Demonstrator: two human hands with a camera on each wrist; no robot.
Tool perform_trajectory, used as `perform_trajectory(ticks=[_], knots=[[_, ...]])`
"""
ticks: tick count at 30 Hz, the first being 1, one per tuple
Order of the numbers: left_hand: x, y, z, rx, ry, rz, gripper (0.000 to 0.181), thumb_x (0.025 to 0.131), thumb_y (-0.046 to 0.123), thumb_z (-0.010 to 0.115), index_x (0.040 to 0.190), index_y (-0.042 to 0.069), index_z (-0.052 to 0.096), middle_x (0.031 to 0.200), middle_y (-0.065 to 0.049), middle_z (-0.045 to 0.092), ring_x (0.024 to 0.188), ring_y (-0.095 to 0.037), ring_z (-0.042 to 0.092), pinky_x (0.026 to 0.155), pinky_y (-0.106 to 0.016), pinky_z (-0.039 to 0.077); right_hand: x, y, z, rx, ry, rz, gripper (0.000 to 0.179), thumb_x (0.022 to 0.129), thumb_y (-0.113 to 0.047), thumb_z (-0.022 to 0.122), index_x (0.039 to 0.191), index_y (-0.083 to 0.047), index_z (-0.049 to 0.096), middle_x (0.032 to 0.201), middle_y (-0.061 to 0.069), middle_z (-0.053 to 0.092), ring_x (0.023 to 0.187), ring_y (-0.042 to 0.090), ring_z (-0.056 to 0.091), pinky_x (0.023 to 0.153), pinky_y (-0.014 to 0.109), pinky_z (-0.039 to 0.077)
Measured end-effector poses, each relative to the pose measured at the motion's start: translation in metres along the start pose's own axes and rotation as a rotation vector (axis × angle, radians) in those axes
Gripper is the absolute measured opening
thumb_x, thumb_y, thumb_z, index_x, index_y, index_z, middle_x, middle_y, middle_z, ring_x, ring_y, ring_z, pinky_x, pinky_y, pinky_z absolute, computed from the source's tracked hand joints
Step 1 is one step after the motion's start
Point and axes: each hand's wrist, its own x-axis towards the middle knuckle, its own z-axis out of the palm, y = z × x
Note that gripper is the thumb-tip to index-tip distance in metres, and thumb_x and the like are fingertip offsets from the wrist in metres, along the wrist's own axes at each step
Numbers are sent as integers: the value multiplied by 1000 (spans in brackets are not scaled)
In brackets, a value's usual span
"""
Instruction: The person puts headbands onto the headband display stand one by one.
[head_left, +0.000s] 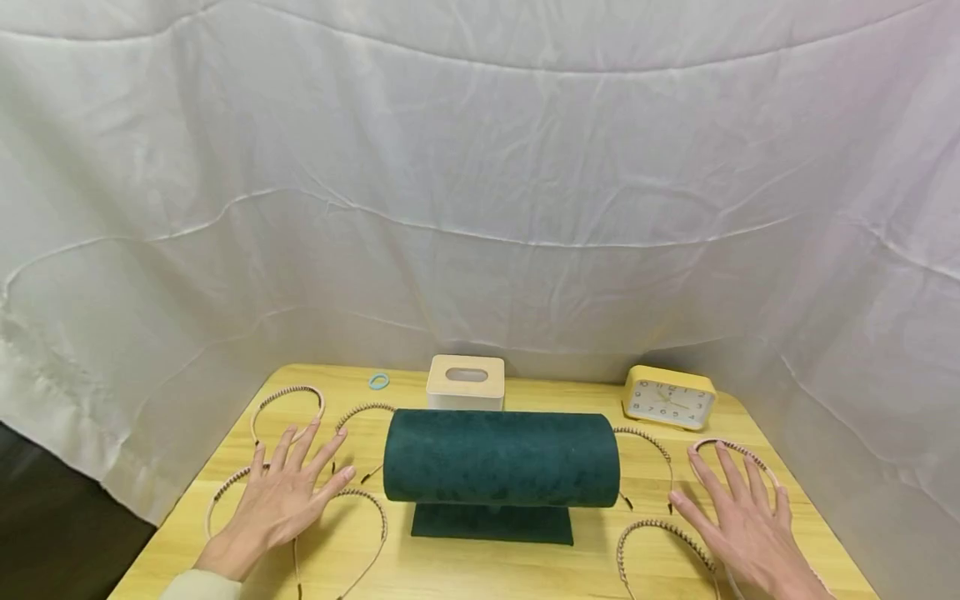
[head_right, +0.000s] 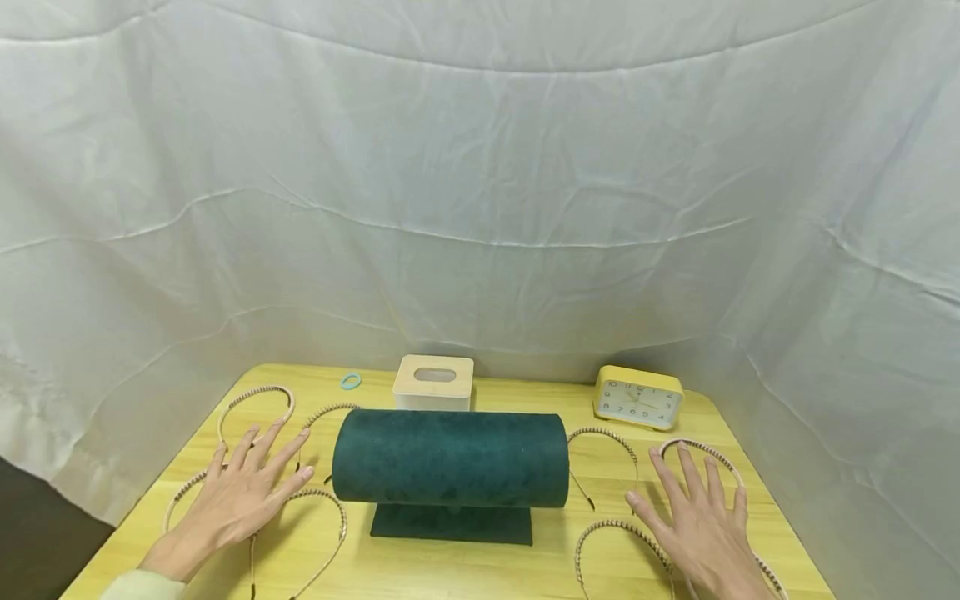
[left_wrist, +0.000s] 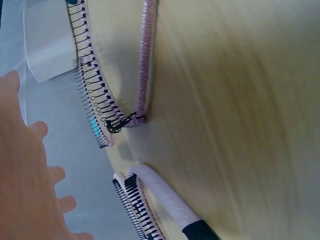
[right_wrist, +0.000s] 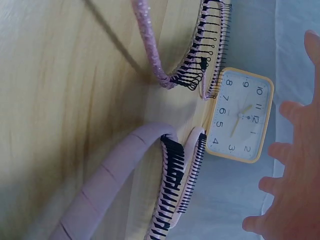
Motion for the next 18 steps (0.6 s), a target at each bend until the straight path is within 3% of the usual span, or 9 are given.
perform_trajectory(ticks=[7, 18], knots=[[-3, -1, -1, 2, -6, -3, 70, 109, 68, 47, 168, 31, 43, 178, -21, 28, 162, -58, 22, 123, -85, 9, -1, 0, -2, -2, -9, 4, 86, 110, -65, 50, 177, -25, 14, 180, 29, 7, 160, 66, 1, 113, 92, 2], [-3, -1, -6, -16, 35, 41, 66, 110, 62, 51, 165, 26, 49, 176, -22, 31, 158, -58, 28, 121, -85, 18, 2, 5, -2, 5, 57, -74, 84, 109, -56, 59, 176, -22, 22, 171, 35, 30, 151, 68, 25, 116, 89, 6]])
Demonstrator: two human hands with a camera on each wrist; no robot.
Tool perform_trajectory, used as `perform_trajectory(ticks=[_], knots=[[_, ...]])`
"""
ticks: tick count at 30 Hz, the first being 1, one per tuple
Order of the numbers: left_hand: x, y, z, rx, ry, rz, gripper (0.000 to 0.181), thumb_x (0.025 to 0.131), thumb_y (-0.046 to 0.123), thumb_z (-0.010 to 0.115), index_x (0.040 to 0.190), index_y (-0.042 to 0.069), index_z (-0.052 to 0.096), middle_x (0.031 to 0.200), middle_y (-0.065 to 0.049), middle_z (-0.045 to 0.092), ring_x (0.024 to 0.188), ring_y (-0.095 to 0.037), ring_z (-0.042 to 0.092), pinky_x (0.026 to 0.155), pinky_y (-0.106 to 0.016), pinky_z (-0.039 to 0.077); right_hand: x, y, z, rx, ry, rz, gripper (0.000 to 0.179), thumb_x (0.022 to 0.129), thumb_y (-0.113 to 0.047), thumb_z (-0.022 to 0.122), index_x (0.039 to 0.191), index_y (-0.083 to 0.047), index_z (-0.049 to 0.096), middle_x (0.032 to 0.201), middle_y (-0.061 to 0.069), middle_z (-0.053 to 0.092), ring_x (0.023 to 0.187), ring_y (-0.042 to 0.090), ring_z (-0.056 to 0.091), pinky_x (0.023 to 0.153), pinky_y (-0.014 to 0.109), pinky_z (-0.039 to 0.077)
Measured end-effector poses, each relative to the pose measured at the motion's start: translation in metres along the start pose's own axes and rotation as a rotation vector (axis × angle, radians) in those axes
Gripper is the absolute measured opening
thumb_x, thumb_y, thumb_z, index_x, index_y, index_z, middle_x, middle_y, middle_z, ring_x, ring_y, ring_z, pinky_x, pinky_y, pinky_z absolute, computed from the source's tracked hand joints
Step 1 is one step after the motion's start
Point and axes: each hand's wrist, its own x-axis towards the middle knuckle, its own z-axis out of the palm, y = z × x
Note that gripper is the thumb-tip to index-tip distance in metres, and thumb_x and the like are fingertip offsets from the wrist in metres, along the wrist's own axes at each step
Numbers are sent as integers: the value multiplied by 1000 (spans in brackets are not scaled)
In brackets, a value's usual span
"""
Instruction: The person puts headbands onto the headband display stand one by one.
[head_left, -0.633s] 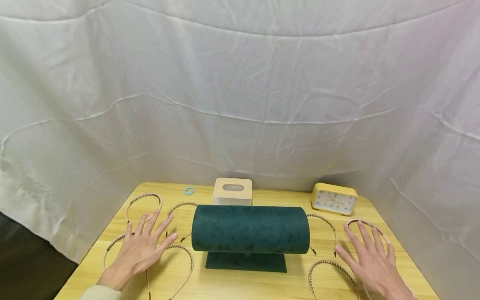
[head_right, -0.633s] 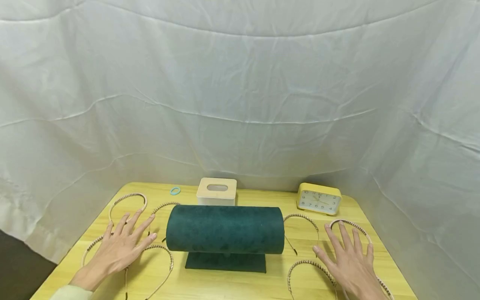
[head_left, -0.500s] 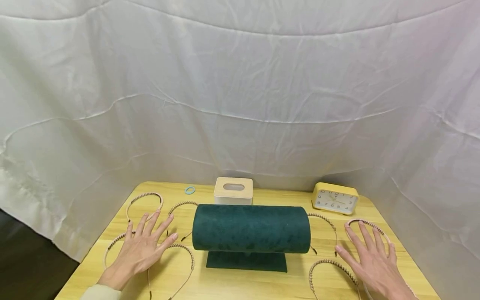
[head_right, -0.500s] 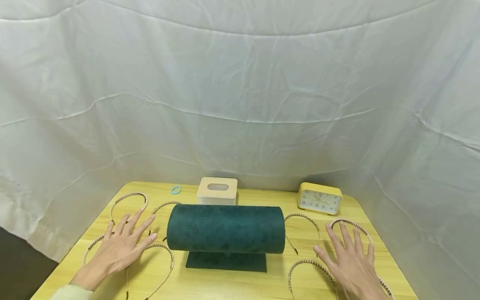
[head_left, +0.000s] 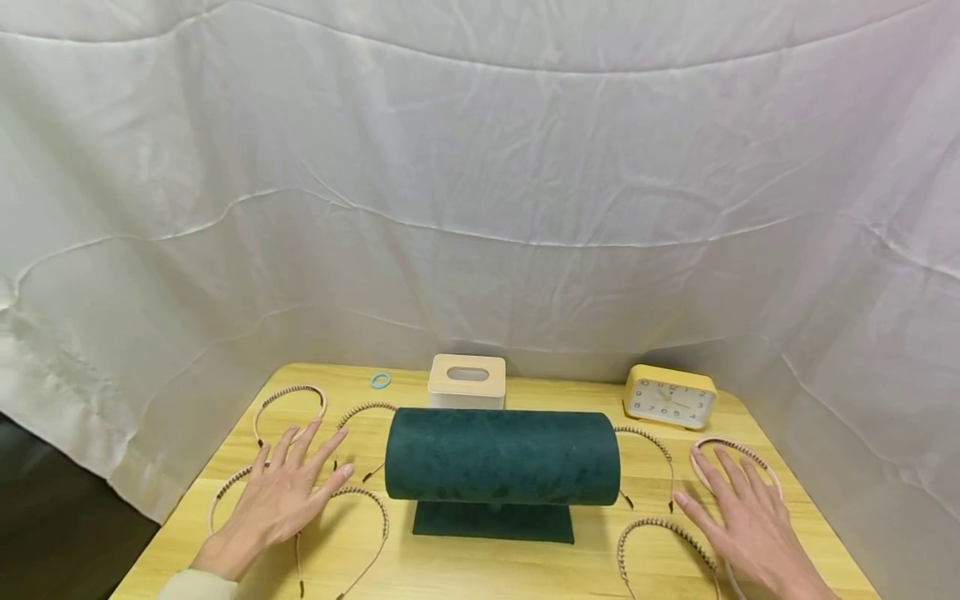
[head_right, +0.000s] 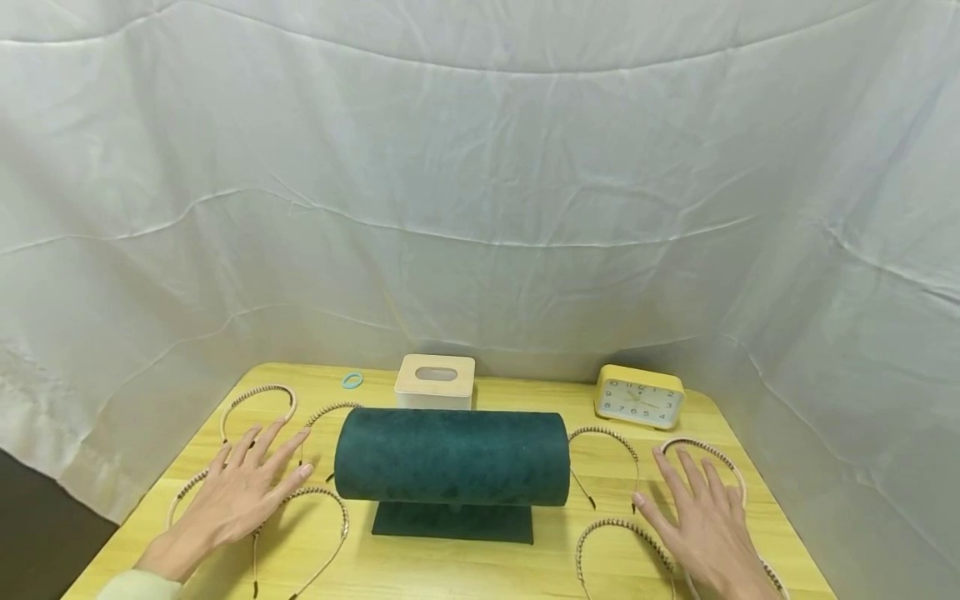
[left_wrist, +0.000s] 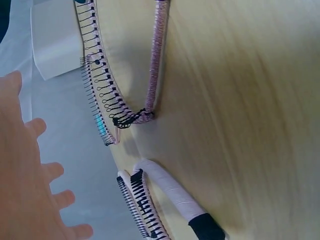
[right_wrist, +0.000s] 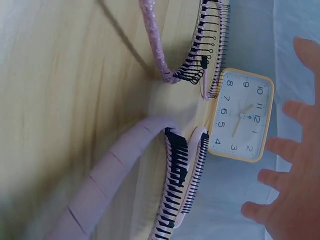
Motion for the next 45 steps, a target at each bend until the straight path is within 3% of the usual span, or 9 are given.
perform_trajectory(ticks=[7, 15, 20, 26, 31, 34, 38, 41, 45], knots=[[4, 5, -5, -13, 18, 26, 65, 110, 60, 51, 167, 29, 45, 177, -20, 30, 157, -57, 30, 120, -84, 22, 6, 3, -1, 27, 143, -96, 81, 101, -46, 75, 168, -13, 42, 162, 33, 44, 144, 59, 40, 114, 85, 22], [12, 17, -23, -38, 43, 34, 63, 112, 59, 50, 168, 30, 44, 179, -17, 28, 159, -54, 29, 119, -82, 27, 10, 2, -5, 65, 176, -114, 75, 102, -41, 75, 165, -12, 45, 162, 31, 44, 145, 58, 40, 131, 73, 12], [19, 25, -35, -81, 41, 30, 62, 114, 58, 45, 169, 31, 40, 180, -15, 25, 161, -52, 26, 115, -85, 29, 10, -1, -7, 101, 188, -123, 75, 102, -37, 76, 166, -15, 44, 163, 31, 44, 145, 57, 39, 133, 70, 8], [26, 38, -47, -154, 87, 79, 59, 116, 50, 46, 171, 34, 36, 180, -12, 27, 160, -50, 30, 112, -86, 32, 8, -6, -8, 172, 156, -83, 79, 101, -37, 79, 169, -23, 41, 165, 28, 44, 145, 58, 42, 108, 89, 29], [29, 53, -57, -213, 112, 133, 58, 116, 45, 47, 172, 38, 33, 179, -11, 29, 159, -49, 33, 113, -85, 33, 6, -7, -4, 199, 87, -46, 80, 101, -40, 79, 169, -24, 41, 161, 26, 49, 137, 56, 52, 92, 87, 44], [30, 62, -61, -240, 121, 165, 58, 116, 42, 48, 172, 40, 32, 178, -10, 31, 159, -48, 35, 111, -84, 36, 5, -5, 2, 226, 51, -32, 78, 101, -39, 79, 167, -17, 44, 153, 24, 56, 130, 50, 61, 92, 73, 57], [31, 73, -65, -277, 125, 196, 59, 116, 41, 50, 171, 43, 31, 178, -7, 32, 160, -44, 35, 109, -83, 40, 2, -3, 9, 289, -3, 20, 75, 102, -40, 79, 165, -13, 46, 144, 20, 63, 122, 41, 66, 86, 39, 66], [31, 78, -67, -320, 114, 206, 59, 115, 40, 52, 171, 43, 31, 178, -3, 32, 161, -42, 35, 107, -85, 41, 0, -2, 12, 341, -40, 56, 73, 103, -40, 78, 163, -13, 48, 141, 18, 66, 116, 36, 70, 83, 30, 65], [31, 83, -66, -406, 92, 225, 61, 114, 37, 56, 170, 44, 32, 179, 1, 31, 162, -40, 33, 114, -84, 35, -2, 2, 16, 388, -88, 90, 68, 102, -38, 79, 160, -13, 52, 138, 16, 68, 110, 25, 72, 83, 27, 63]])
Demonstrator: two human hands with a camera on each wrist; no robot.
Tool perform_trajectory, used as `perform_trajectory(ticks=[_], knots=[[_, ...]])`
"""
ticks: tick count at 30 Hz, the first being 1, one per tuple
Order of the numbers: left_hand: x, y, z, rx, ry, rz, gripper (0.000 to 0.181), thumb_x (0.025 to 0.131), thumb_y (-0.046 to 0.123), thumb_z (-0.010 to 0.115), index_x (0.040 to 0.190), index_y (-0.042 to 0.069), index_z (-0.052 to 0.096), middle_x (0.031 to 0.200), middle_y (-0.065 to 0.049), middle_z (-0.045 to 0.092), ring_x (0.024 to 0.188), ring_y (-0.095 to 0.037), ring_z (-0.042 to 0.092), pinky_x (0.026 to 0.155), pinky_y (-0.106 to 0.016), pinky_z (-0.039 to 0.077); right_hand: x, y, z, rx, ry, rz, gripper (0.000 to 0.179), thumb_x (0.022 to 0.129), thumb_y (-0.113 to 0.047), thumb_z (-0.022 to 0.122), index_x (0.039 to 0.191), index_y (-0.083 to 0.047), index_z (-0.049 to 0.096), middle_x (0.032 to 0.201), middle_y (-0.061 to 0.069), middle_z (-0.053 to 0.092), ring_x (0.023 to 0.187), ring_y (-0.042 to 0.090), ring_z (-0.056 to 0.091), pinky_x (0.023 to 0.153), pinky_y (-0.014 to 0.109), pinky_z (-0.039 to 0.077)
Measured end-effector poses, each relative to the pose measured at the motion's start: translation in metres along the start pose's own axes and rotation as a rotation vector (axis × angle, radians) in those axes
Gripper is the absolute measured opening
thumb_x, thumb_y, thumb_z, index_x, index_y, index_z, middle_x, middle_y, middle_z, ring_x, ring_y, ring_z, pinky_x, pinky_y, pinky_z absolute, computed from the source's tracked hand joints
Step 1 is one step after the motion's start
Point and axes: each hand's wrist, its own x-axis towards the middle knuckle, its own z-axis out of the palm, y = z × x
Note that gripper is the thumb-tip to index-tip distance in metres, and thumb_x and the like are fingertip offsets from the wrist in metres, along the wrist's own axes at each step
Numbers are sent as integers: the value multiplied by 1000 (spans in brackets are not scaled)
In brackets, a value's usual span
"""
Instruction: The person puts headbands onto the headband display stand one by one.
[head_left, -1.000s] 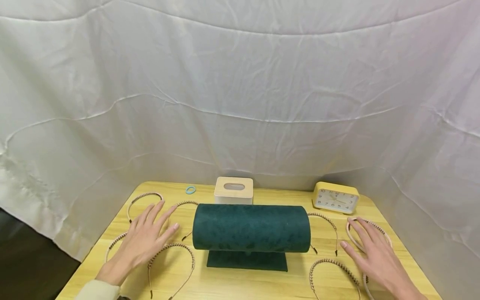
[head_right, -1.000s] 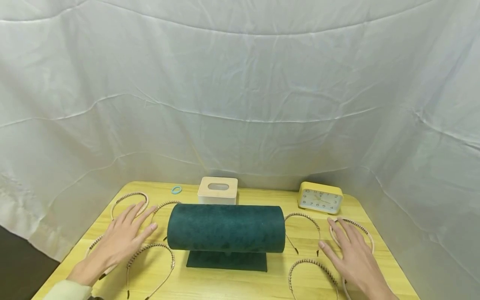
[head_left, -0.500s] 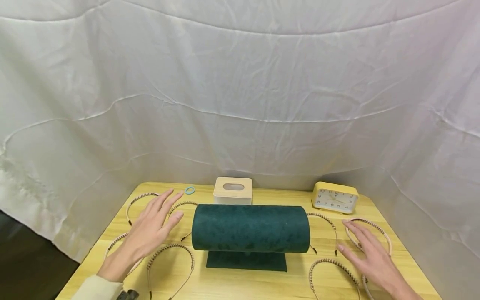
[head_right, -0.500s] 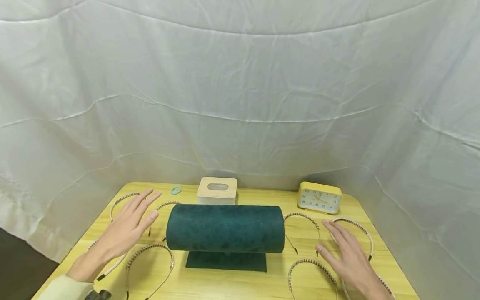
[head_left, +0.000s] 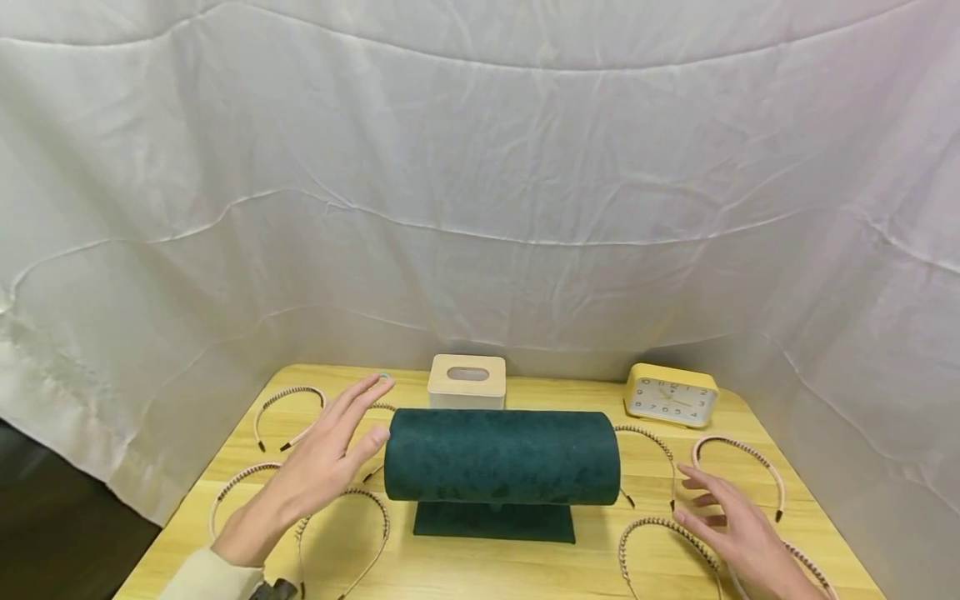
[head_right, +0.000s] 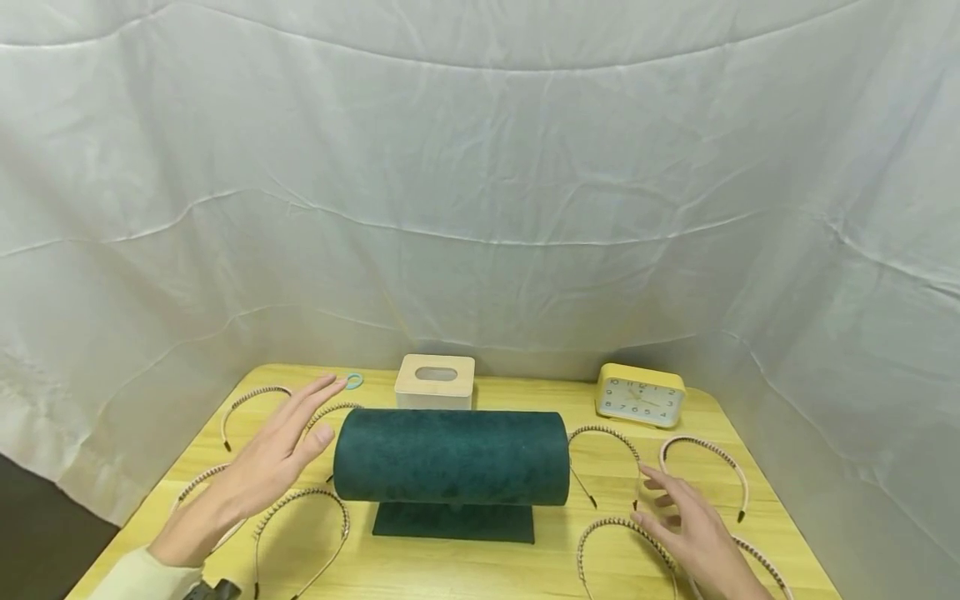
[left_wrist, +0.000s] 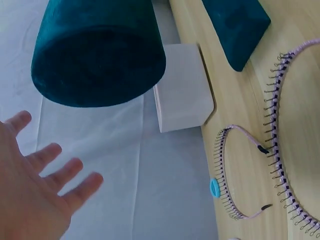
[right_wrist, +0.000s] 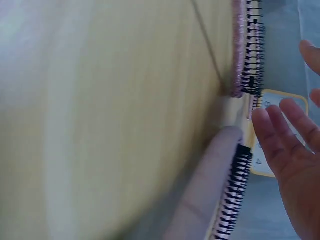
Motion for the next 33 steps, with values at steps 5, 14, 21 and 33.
perform_trajectory(ticks=[5, 14, 21, 33], knots=[[0, 3, 4, -91, -27, 50, 65, 112, 32, 60, 169, 43, 33, 179, 5, 28, 164, -38, 30, 115, -79, 39, 0, 8, -1, 72, -101, 100, 64, 102, -40, 78, 156, -11, 57, 139, 14, 69, 105, 7, 70, 85, 24, 60], [-1, 4, 12, -112, -61, 117, 70, 107, 29, 68, 169, 38, 36, 177, 8, 33, 160, -27, 40, 117, -54, 51, -2, 18, -1, 119, -158, 102, 51, 101, -36, 79, 144, -11, 68, 141, 12, 70, 104, -1, 68, 85, 23, 60], [-2, 4, 18, -108, -57, 128, 71, 105, 30, 73, 167, 39, 40, 175, 5, 38, 159, -24, 40, 117, -56, 51, -2, 24, 1, 150, -147, 32, 45, 101, -30, 79, 140, -9, 70, 134, 13, 73, 100, -5, 67, 82, 23, 59], [-3, -5, 29, -142, -52, 122, 66, 102, 32, 78, 162, 37, 49, 173, 4, 41, 159, -28, 39, 117, -70, 41, -1, 32, 1, 138, -192, -124, 31, 102, -20, 77, 130, -7, 75, 119, 8, 75, 95, -5, 67, 77, 23, 59]])
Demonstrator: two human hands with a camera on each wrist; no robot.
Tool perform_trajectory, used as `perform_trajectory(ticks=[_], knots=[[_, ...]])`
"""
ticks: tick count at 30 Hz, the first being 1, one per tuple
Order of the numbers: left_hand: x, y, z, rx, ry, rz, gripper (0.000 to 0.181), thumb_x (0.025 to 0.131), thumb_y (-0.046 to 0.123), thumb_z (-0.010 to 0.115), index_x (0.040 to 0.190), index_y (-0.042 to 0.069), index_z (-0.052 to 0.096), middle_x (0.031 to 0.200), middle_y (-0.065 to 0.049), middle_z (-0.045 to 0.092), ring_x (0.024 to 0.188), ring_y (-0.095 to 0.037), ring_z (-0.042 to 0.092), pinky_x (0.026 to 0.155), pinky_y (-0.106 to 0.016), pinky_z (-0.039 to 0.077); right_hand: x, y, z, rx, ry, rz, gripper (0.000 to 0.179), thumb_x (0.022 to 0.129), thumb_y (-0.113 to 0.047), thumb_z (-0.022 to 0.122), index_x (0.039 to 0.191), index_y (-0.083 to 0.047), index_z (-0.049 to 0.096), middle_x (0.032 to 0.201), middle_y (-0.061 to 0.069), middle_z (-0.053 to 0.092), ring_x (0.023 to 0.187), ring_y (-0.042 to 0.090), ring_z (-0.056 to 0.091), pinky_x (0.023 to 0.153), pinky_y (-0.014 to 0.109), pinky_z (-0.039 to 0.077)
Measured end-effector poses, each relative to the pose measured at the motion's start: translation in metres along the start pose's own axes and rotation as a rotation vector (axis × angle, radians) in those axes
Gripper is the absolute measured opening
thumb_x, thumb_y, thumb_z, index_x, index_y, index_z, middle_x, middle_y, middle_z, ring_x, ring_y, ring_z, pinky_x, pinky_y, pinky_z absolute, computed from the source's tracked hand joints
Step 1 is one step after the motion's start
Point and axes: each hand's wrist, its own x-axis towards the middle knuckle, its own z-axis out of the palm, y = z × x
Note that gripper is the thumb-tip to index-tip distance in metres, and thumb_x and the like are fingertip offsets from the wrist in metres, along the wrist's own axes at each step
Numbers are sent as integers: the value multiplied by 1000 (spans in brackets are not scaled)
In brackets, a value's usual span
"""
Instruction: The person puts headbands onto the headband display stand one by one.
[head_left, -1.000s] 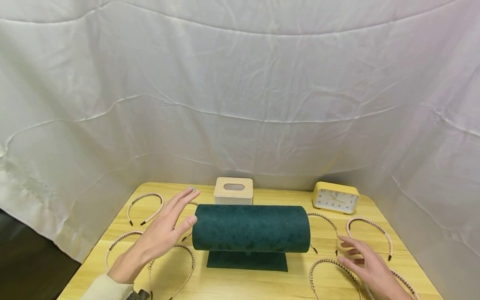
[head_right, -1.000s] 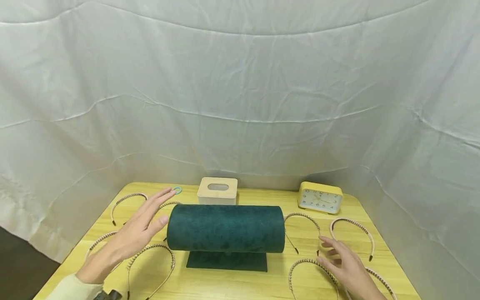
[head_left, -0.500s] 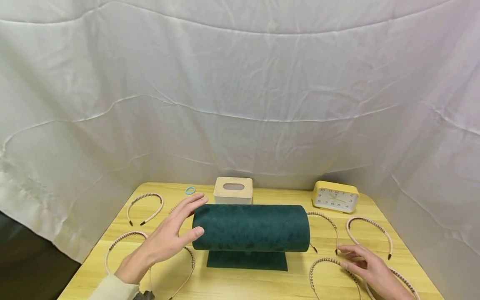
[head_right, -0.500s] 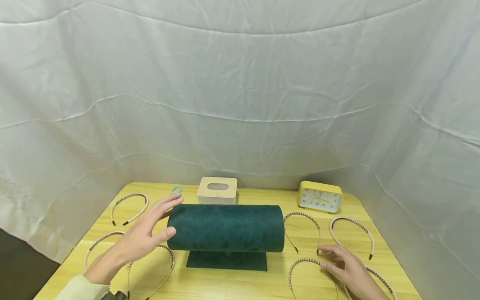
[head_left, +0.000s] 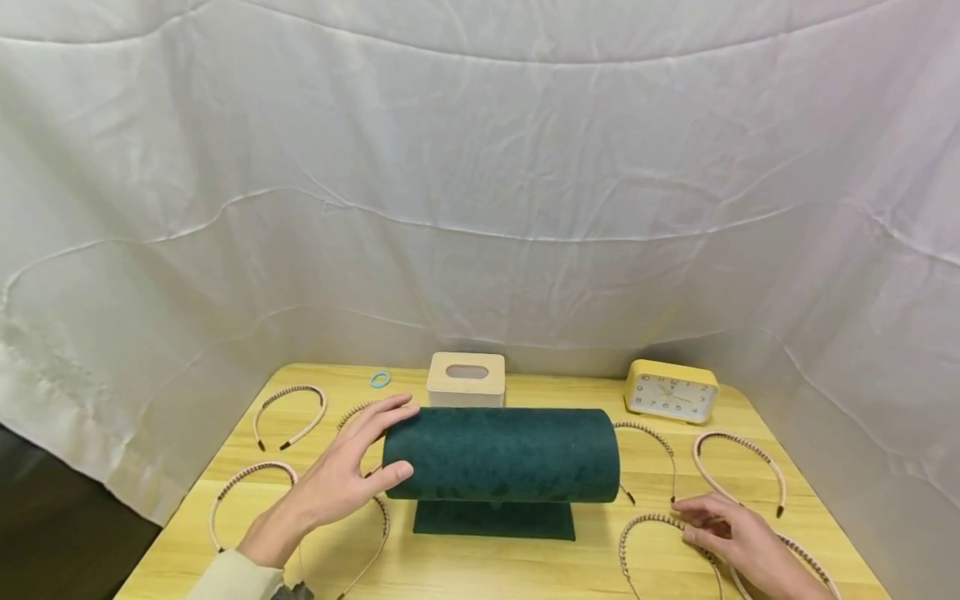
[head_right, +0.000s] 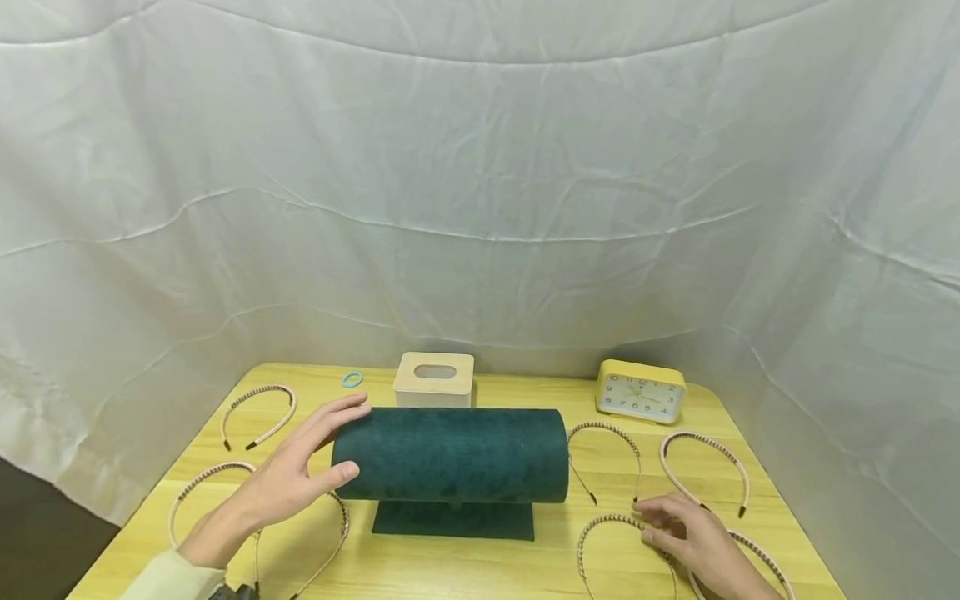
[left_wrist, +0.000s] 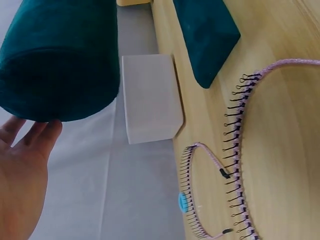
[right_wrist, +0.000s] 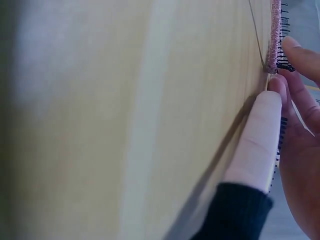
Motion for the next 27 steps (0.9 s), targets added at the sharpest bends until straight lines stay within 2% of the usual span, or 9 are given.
perform_trajectory(ticks=[7, 10, 14, 21, 27], knots=[[-1, -5, 2, -26, 10, 15, 65, 101, 28, 80, 159, 37, 53, 172, 4, 42, 158, -28, 39, 116, -68, 40, 2, 0, 0, 4, -27, -13, 28, 103, -21, 77, 127, -7, 77, 113, 1, 76, 90, -3, 66, 74, 23, 59], [-1, -7, 3, -58, 8, 13, 65, 101, 26, 81, 159, 35, 54, 172, 4, 41, 157, -26, 40, 121, -52, 46, 2, -1, 0, -8, -24, -26, 25, 103, -20, 77, 124, -8, 78, 112, 0, 76, 89, -4, 65, 74, 23, 59], [-1, -11, 5, -121, 7, 20, 64, 101, 21, 81, 158, 32, 56, 171, 0, 42, 155, -24, 43, 117, -29, 52, 3, -1, 0, -21, -20, -29, 18, 103, -19, 77, 119, -12, 80, 107, -3, 76, 87, -4, 65, 72, 22, 59], [0, -12, 6, -167, 16, 22, 64, 100, 17, 82, 157, 30, 57, 170, 0, 43, 154, -17, 44, 115, -29, 53, 5, 0, -5, -43, -46, -3, 13, 104, -15, 75, 115, -11, 80, 102, -2, 75, 83, -3, 64, 70, 23, 58], [1, -12, 6, -179, 17, 24, 64, 99, 17, 82, 156, 29, 58, 169, -1, 44, 154, -19, 45, 115, -28, 53, 5, -2, -7, -55, -53, 4, 10, 104, -13, 74, 114, -11, 78, 99, -4, 74, 82, -2, 65, 69, 23, 59]])
